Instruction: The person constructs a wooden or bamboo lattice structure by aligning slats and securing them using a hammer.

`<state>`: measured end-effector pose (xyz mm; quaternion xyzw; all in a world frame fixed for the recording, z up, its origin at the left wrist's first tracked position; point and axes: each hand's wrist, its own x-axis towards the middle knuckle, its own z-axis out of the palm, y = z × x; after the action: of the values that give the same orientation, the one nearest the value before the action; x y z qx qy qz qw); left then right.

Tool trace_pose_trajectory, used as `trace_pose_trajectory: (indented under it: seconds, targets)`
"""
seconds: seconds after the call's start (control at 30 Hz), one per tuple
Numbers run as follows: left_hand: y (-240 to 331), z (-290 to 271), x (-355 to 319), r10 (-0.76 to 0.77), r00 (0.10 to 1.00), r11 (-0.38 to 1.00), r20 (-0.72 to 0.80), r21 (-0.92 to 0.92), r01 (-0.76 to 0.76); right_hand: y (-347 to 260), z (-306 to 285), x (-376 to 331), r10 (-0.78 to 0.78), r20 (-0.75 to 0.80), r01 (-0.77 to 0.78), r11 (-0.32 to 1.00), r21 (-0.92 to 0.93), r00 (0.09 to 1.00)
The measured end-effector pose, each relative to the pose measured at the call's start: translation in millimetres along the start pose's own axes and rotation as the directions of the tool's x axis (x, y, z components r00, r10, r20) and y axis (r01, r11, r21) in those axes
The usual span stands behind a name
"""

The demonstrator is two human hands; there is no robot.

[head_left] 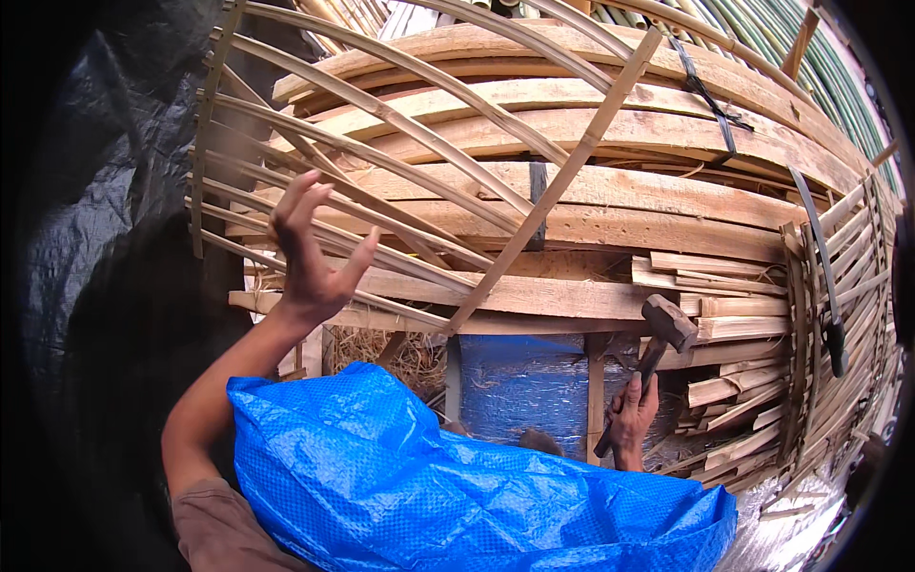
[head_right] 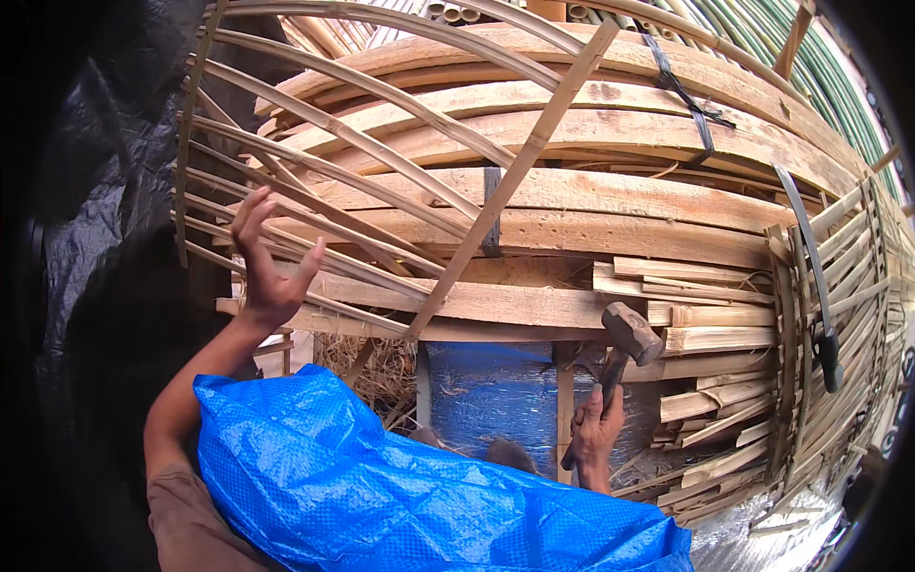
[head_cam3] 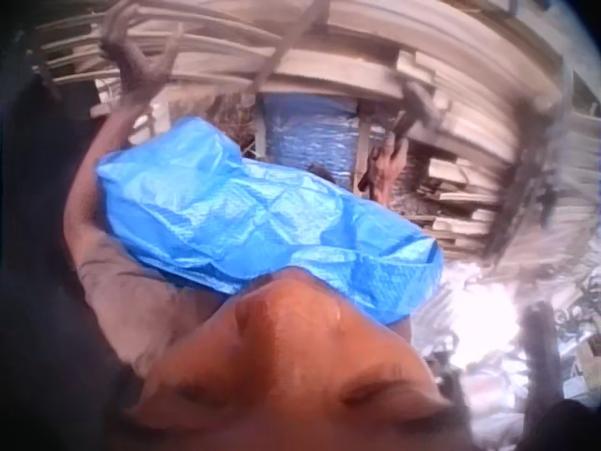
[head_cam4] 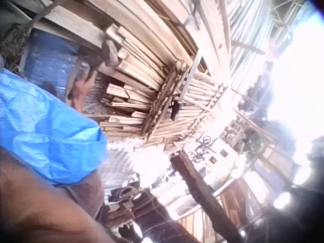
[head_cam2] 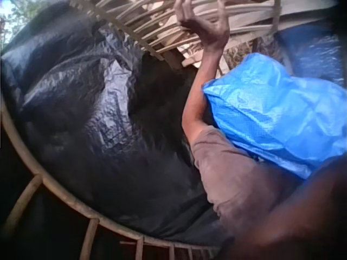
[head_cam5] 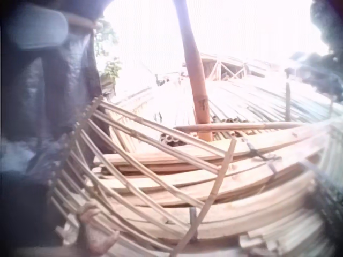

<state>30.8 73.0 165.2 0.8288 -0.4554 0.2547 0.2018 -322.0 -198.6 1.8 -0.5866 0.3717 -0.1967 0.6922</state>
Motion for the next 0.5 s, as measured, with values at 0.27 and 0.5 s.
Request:
trace_pose_trajectory:
  seconds: [0.27, 0.5]
  targets:
    - [-34, 14, -137, -0.932, 0.236, -0.077, 0.274, -0.789, 0.610, -7, 7, -4, 0.010, 0.031, -0.010, 1.000, 0.018, 0.999]
    - [-27, 37, -86, -0.963, 0.186, -0.152, 0.195, -0.963, 0.222, -5, 7, -19, -0.001, 0.038, -0.001, 0.999, 0.036, 0.999]
